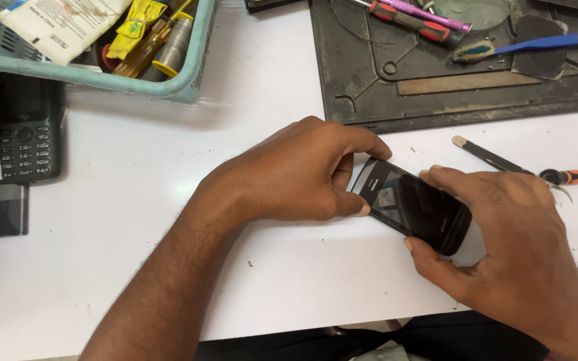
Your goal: The person aligns and presses a flexible ribbon cable onto the phone's internal display assembly, then places the front cover onto the phone body and presses the edges to seat it. The person then uses a screwdriver to tighten screws on the back of the phone.
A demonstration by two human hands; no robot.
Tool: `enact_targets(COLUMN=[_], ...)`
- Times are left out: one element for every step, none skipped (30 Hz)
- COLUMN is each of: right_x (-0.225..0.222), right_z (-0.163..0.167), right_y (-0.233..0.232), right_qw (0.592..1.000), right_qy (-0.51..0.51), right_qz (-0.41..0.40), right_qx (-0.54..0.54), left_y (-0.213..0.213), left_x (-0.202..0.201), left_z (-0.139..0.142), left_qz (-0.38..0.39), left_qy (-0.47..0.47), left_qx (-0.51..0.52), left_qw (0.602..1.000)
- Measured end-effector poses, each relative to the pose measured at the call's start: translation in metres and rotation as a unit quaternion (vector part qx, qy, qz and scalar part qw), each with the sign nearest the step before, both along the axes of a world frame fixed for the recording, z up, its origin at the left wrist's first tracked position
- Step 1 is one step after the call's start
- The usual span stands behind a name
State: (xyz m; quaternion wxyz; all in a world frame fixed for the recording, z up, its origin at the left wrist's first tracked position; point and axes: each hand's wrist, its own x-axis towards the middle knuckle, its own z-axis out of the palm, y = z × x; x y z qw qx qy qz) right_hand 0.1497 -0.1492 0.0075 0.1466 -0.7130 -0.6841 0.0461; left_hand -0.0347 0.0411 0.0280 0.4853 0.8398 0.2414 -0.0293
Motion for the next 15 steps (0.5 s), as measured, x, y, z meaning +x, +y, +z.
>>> enact_targets(right_x=[0.0002, 0.0007, 0.0011, 0.0016, 0.0022, 0.0026, 0.0033, 0.0037, 0.0038, 0.0034, 0.0026, 0.0016, 0.0003, -0.0016, -0.0031], right_z=[-0.0003, -0.0006, -0.001, -0.0016, -0.0022, -0.0025, -0.0025, -0.0024, -0.0025, -0.0026, -0.0028, -0.0029, -0.003, -0.0034, -0.0038], right_y=[-0.0004, -0.0008, -0.0012, -0.0012, -0.0008, -0.001, -0.001, -0.0012, -0.0014, -0.0019, -0.0027, -0.0037, -0.0049, -0.0064, -0.0074], right_qw=[1.0, 1.0, 1.0, 1.0, 1.0, 1.0, 1.0, 1.0, 1.0, 1.0, 1.0, 1.0, 1.0, 0.999, 0.998], right_qy=[-0.006, -0.013, -0.019, -0.022, -0.024, -0.027, -0.023, -0.018, -0.014, -0.011, -0.008, -0.006, -0.004, -0.003, -0.001], right_qz=[-0.001, -0.001, -0.002, -0.001, -0.001, 0.0, 0.001, 0.001, 0.002, 0.003, 0.005, 0.006, 0.008, 0.009, 0.011], right_qx=[-0.003, -0.006, -0.009, -0.008, -0.008, -0.007, -0.008, -0.01, -0.01, -0.007, -0.003, 0.0, 0.023, 0.045, 0.067], left_y=[-0.0001, -0.0003, -0.0005, -0.0004, -0.0001, -0.0003, -0.0005, -0.0011, -0.0017, -0.0023, -0.003, -0.0036, -0.004, -0.0042, -0.0043], left_x=[0.0001, 0.0003, 0.0003, 0.0005, 0.0006, 0.0004, 0.0004, 0.0009, 0.0013, 0.0017, 0.0022, 0.0026, 0.0034, 0.0042, 0.0048], left_z=[0.0003, 0.0006, 0.001, 0.0015, 0.002, 0.0025, 0.0033, 0.004, 0.0048, 0.0058, 0.0067, 0.0075, 0.0081, 0.0084, 0.0085], left_qz=[0.003, 0.006, 0.008, 0.008, 0.008, 0.008, 0.01, 0.012, 0.014, 0.016, 0.018, 0.02, 0.019, 0.017, 0.017], left_qy=[0.002, 0.004, 0.006, 0.003, 0.0, -0.004, 0.002, 0.008, 0.013, 0.016, 0.018, 0.021, 0.024, 0.027, 0.03], left_qx=[0.001, 0.002, 0.002, 0.005, 0.007, 0.009, 0.008, 0.006, 0.006, 0.006, 0.006, 0.005, 0.011, 0.015, 0.019], left_qw=[1.0, 1.0, 1.0, 1.0, 1.0, 1.0, 1.0, 1.0, 1.0, 1.0, 1.0, 1.0, 0.999, 0.999, 0.999])
